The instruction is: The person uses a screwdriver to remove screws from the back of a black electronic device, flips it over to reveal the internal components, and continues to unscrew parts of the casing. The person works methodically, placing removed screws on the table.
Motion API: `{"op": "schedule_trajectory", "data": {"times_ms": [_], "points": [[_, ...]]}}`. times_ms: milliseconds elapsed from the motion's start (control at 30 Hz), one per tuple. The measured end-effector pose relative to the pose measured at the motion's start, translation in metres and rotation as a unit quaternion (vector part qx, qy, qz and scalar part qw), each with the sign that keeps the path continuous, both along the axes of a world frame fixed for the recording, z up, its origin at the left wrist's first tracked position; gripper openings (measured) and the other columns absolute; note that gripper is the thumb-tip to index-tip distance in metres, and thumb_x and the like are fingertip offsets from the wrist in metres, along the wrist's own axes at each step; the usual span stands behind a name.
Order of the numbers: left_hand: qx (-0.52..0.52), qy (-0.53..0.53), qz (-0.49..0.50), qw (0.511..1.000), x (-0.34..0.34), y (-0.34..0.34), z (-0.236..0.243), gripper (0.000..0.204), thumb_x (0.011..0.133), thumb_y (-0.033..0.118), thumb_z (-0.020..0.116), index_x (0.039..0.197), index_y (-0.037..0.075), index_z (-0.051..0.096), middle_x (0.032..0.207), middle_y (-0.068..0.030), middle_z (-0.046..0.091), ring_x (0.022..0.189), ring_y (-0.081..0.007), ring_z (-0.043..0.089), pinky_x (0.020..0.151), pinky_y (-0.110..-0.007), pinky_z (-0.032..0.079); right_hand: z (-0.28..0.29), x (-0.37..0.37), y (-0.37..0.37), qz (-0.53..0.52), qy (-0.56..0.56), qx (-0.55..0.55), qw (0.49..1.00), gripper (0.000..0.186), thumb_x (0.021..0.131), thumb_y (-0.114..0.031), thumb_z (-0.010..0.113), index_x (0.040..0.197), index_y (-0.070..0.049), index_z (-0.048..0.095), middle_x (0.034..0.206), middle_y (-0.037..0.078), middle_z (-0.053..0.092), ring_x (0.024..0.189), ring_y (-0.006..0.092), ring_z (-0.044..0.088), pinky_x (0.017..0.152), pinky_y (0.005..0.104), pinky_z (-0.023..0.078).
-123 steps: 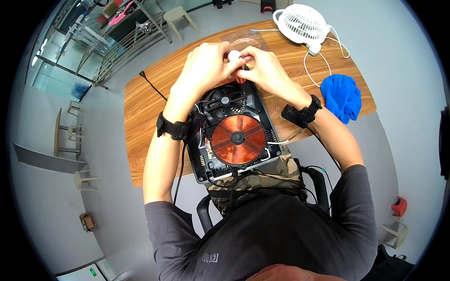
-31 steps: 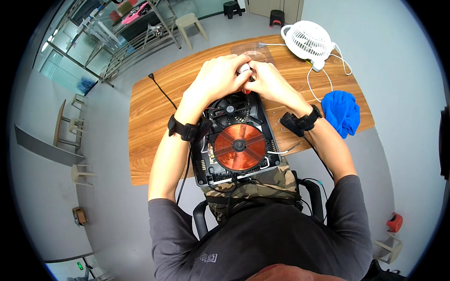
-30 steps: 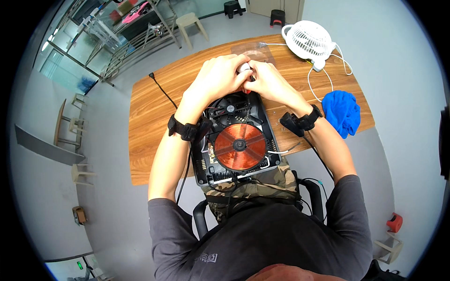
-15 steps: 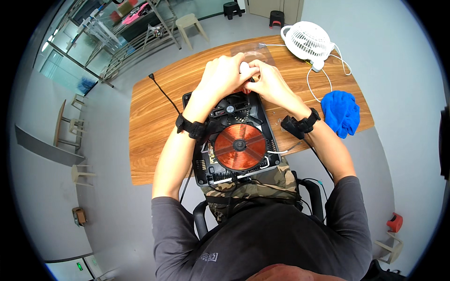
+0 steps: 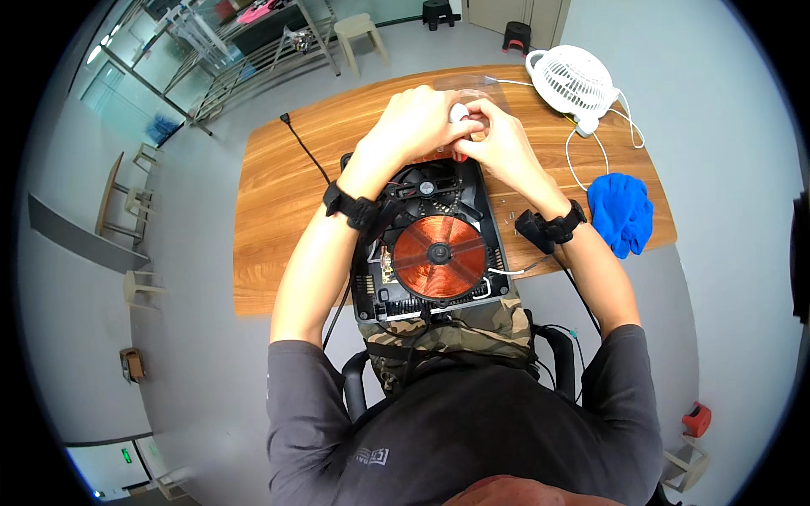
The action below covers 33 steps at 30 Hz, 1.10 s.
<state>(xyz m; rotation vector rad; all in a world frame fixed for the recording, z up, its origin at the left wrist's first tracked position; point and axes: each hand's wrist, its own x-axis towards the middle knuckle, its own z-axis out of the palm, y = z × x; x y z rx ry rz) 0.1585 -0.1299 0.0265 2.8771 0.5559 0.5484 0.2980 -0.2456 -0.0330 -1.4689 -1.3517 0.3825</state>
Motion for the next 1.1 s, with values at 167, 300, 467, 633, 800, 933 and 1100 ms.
{"op": "schedule_trajectory", "data": {"times_ms": [167,300,467,633,800,933,1100], "points": [[0.014,-0.015,0.009,1.0,0.002,0.001,-0.004,0.059,0.091,0.064,0.068,0.092,0.005,0.074,0.076,-0.0189,0.072,0.077,-0.0406,0.072,0.071,-0.05,0.057,0.012,0.004,0.001,0.005,-0.051,-0.026,0.998,0.036,0.083,-0.012,0.077,0.116,0.001,0.069,0.093,0.017,0.076,0.088,0.0278,0.077,0.078,0.0379,0.058],[-0.034,-0.036,-0.027,0.998,-0.009,0.008,-0.002,0.052,0.092,0.056,0.069,0.098,0.005,0.073,0.08,-0.0172,0.073,0.078,-0.0385,0.072,0.07,-0.046,0.056,0.007,0.011,0.004,0.05,-0.074,-0.009,0.996,0.026,0.09,-0.014,0.069,0.11,0.002,0.068,0.086,0.014,0.075,0.08,0.0239,0.075,0.074,0.0384,0.056],[0.0,-0.139,-0.118,0.983,-0.009,0.014,-0.012,0.038,0.092,0.039,0.074,0.103,0.004,0.071,0.084,-0.017,0.073,0.077,-0.0369,0.07,0.071,-0.043,0.054,0.025,0.005,-0.004,0.083,-0.014,-0.139,0.987,0.045,0.09,-0.017,0.071,0.131,0.003,0.064,0.108,0.017,0.076,0.102,0.0209,0.072,0.091,0.0368,0.056],[0.002,-0.1,-0.06,0.993,-0.005,0.003,-0.01,0.044,0.091,0.045,0.075,0.092,0.003,0.065,0.078,-0.0182,0.069,0.074,-0.0386,0.068,0.068,-0.046,0.052,0.005,0.0,-0.006,-0.002,-0.077,0.016,0.997,0.036,0.084,-0.017,0.079,0.113,0.001,0.069,0.1,0.018,0.076,0.092,0.03,0.075,0.083,0.0408,0.057],[0.004,-0.075,-0.011,0.997,-0.001,-0.006,-0.006,0.047,0.09,0.047,0.077,0.089,0.002,0.063,0.076,-0.0183,0.068,0.072,-0.0382,0.067,0.067,-0.046,0.052,0.007,0.0,-0.006,0.019,-0.076,0.033,0.996,0.037,0.08,-0.018,0.082,0.109,0.001,0.071,0.106,0.02,0.075,0.098,0.0339,0.074,0.085,0.042,0.057],[-0.049,-0.089,-0.043,0.994,-0.007,-0.001,-0.001,0.042,0.09,0.045,0.076,0.097,0.004,0.069,0.08,-0.0165,0.071,0.073,-0.0351,0.07,0.068,-0.043,0.053,0.005,0.006,-0.004,0.024,-0.04,-0.034,0.998,0.043,0.082,-0.018,0.079,0.118,0.003,0.067,0.109,0.021,0.075,0.098,0.0337,0.074,0.083,0.042,0.058],[-0.066,-0.086,-0.073,0.991,-0.013,0.005,-0.005,0.04,0.091,0.043,0.076,0.103,0.005,0.073,0.082,-0.0146,0.073,0.074,-0.0325,0.072,0.069,-0.041,0.054,-0.002,-0.001,-0.001,0.026,-0.027,-0.022,0.999,0.051,0.085,-0.019,0.078,0.126,0.005,0.061,0.111,0.021,0.076,0.102,0.0328,0.075,0.085,0.0414,0.058]]}}
